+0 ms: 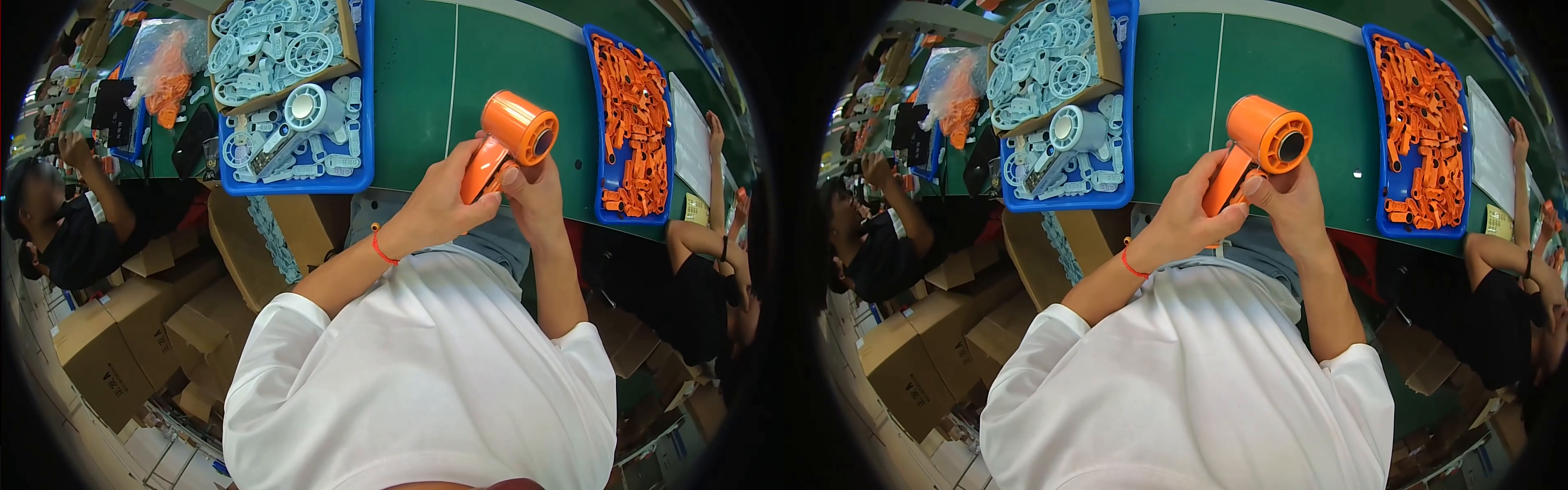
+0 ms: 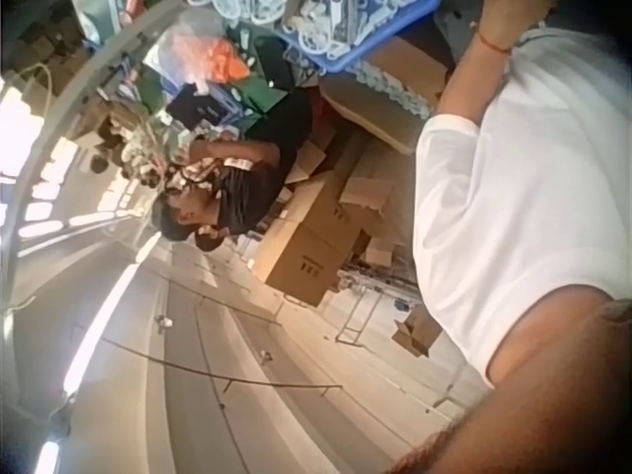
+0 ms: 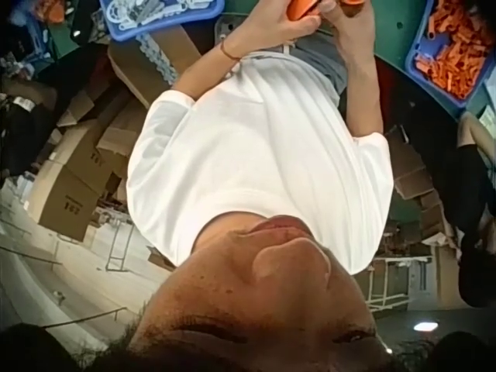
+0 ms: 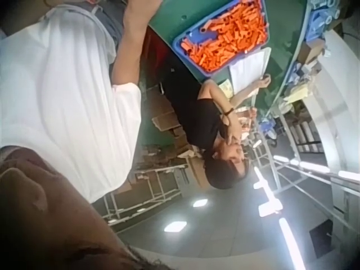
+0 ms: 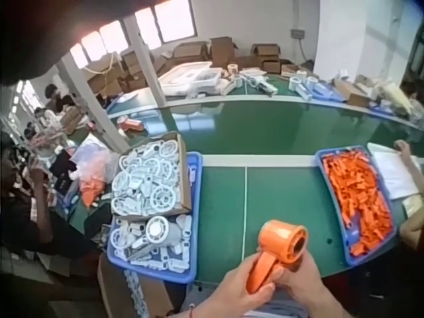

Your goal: Assembling various plastic parts for toys or small appliances on a manufacturing production line.

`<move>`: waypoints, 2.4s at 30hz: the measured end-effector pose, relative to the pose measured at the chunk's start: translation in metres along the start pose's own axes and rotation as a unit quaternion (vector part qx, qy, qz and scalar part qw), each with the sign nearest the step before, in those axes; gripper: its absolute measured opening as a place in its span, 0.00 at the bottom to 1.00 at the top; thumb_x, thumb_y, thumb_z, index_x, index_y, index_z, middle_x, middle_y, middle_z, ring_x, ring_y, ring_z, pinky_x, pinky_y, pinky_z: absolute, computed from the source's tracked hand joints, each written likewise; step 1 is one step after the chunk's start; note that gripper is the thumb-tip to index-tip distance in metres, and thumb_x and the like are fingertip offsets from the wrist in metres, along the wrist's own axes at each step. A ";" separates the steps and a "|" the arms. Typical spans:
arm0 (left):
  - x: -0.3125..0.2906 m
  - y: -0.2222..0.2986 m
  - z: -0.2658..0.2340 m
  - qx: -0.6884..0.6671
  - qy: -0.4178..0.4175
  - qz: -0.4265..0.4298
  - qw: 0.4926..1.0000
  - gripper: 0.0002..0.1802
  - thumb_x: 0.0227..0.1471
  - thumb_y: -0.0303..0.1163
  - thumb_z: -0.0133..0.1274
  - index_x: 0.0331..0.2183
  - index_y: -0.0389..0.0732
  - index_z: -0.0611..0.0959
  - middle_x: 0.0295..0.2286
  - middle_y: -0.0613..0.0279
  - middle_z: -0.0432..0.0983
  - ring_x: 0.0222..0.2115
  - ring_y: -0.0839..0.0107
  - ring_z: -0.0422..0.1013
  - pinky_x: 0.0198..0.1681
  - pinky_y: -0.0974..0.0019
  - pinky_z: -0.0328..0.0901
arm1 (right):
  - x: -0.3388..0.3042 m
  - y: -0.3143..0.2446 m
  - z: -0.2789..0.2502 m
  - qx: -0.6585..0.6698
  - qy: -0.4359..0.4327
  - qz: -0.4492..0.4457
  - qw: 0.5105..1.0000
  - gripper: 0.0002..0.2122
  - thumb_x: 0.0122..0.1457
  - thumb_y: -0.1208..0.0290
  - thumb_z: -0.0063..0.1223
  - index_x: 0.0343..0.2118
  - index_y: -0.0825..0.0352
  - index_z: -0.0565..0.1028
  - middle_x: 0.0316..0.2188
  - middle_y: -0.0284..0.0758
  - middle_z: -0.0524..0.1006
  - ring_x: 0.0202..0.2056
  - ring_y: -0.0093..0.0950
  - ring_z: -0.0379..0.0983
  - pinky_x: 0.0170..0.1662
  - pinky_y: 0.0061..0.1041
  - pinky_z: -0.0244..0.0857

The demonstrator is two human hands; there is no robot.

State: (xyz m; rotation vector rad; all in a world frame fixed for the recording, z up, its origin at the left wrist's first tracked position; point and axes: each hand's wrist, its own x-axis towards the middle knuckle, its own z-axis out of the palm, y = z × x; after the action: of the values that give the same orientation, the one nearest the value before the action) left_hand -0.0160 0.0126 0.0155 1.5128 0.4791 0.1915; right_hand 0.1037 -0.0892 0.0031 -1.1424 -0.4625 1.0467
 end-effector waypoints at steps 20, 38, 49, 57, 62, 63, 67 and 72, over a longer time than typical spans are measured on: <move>0.012 -0.023 0.014 0.258 0.166 0.241 0.921 0.39 0.37 0.26 0.55 0.53 0.33 0.59 0.43 0.49 0.61 0.46 0.60 0.61 0.51 0.64 0.56 | 0.007 0.008 0.008 -0.112 0.043 -0.023 0.993 0.26 0.50 0.62 0.59 0.48 0.70 0.65 0.44 0.36 0.70 0.47 0.25 0.66 0.49 0.27 0.61; 0.028 -0.025 0.006 0.573 0.074 0.273 0.769 0.29 0.33 0.40 0.62 0.40 0.40 0.75 0.39 0.63 0.67 0.42 0.58 0.62 0.47 0.46 0.55 | -0.008 0.008 -0.046 -0.634 -0.042 -0.167 0.754 0.30 0.40 0.74 0.61 0.50 0.67 0.66 0.45 0.37 0.68 0.47 0.35 0.64 0.50 0.33 0.55; 0.035 -0.027 0.002 0.579 0.033 0.299 0.758 0.28 0.34 0.40 0.60 0.41 0.41 0.76 0.37 0.66 0.69 0.38 0.59 0.64 0.42 0.54 0.60 | -0.011 0.020 -0.050 -0.620 -0.021 -0.242 0.746 0.26 0.42 0.77 0.58 0.49 0.69 0.67 0.46 0.39 0.69 0.46 0.37 0.66 0.49 0.34 0.57; 0.040 -0.038 0.000 0.581 0.053 0.358 0.728 0.25 0.39 0.46 0.58 0.37 0.39 0.78 0.33 0.64 0.70 0.38 0.59 0.63 0.39 0.52 0.61 | -0.010 0.025 -0.057 -0.612 -0.034 -0.275 0.741 0.24 0.45 0.77 0.56 0.49 0.71 0.68 0.46 0.39 0.69 0.46 0.36 0.66 0.50 0.36 0.57; 0.040 -0.037 -0.001 0.589 0.034 0.355 0.725 0.25 0.38 0.46 0.58 0.36 0.39 0.78 0.32 0.65 0.70 0.37 0.60 0.64 0.38 0.53 0.61 | -0.010 0.023 -0.055 -0.621 -0.039 -0.265 0.737 0.23 0.46 0.77 0.54 0.49 0.70 0.68 0.47 0.39 0.70 0.46 0.36 0.66 0.50 0.36 0.57; 0.040 -0.037 -0.001 0.584 0.044 0.357 0.728 0.25 0.38 0.46 0.58 0.36 0.39 0.78 0.32 0.64 0.70 0.36 0.60 0.64 0.38 0.53 0.61 | -0.011 0.023 -0.053 -0.635 -0.030 -0.272 0.722 0.23 0.47 0.77 0.54 0.49 0.70 0.68 0.47 0.39 0.70 0.46 0.37 0.67 0.50 0.36 0.57; 0.042 -0.040 0.001 0.571 0.064 0.371 0.730 0.25 0.37 0.46 0.58 0.36 0.39 0.78 0.32 0.64 0.70 0.36 0.60 0.63 0.36 0.54 0.60 | -0.011 0.031 -0.056 -0.626 -0.014 -0.292 0.723 0.22 0.47 0.77 0.53 0.49 0.70 0.68 0.47 0.39 0.70 0.46 0.37 0.67 0.49 0.36 0.57; 0.044 -0.043 0.001 0.575 0.072 0.380 0.722 0.25 0.37 0.47 0.58 0.35 0.40 0.78 0.32 0.64 0.70 0.35 0.60 0.64 0.34 0.54 0.60 | -0.011 0.035 -0.059 -0.613 -0.002 -0.308 0.728 0.21 0.47 0.78 0.53 0.48 0.70 0.69 0.46 0.39 0.71 0.46 0.37 0.67 0.49 0.37 0.57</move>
State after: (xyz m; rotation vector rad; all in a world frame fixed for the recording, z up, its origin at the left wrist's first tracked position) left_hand 0.0165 0.0266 -0.0350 2.9133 -0.0091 0.7602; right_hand 0.1284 -0.1275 -0.0498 -1.9066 -1.5575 0.0053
